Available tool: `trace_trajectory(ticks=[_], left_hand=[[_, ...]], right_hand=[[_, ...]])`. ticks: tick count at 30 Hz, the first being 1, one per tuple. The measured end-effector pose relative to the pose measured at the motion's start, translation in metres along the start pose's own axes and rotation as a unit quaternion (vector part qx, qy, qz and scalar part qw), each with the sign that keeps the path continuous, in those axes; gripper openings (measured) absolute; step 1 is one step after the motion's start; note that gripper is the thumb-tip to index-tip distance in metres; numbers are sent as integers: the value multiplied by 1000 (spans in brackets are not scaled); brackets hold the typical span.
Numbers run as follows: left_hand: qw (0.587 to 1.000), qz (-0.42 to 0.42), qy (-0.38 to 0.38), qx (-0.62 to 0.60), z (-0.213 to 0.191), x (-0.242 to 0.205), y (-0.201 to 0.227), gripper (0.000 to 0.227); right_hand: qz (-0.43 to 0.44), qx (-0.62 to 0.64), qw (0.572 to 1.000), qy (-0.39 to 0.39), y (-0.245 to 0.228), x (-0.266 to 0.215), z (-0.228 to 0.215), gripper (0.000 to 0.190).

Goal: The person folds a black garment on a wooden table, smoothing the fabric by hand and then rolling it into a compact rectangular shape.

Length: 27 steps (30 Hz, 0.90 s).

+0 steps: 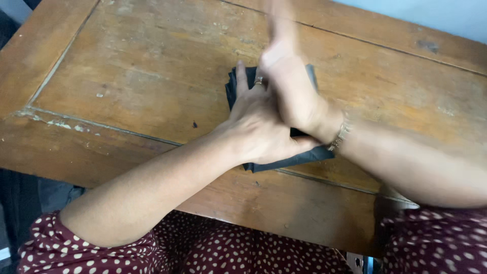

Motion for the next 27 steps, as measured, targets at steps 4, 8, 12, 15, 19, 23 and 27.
trace_trajectory(ticks=[4,8,12,15,19,23,27], left_hand=[[999,5,42,-9,-1,0,5,129],[996,0,87,-26,1,-2,-4,131],[994,24,75,-70,1,-3,-11,145],[990,74,38,-110,0,-2,-20,152],[965,138,18,-222,-24,-12,-42,156],[948,222,12,-227,-17,-14,-65,103],[951,197,-10,-240,-6,-8,-73,70]], right_hand=[[-5,-265,964,-16,8,-19,-1,76],[29,-158,987,11,25,-13,-9,84],[31,-148,988,10,17,-14,-1,93],[17,-184,983,2,11,-18,1,89],[36,-251,967,-11,19,-23,-6,88],[8,-304,952,-37,10,-21,1,81],[22,-337,937,-84,-10,-20,21,79]])
Point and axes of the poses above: each hand's wrist, its own x-axis towards the middle knuckle, its own z-axis out of the palm, y = z × x, the point moved 6 cm from there along x, towards the middle knuckle, and after that the axes turned 1 degree about x, right-handed, at the moved point
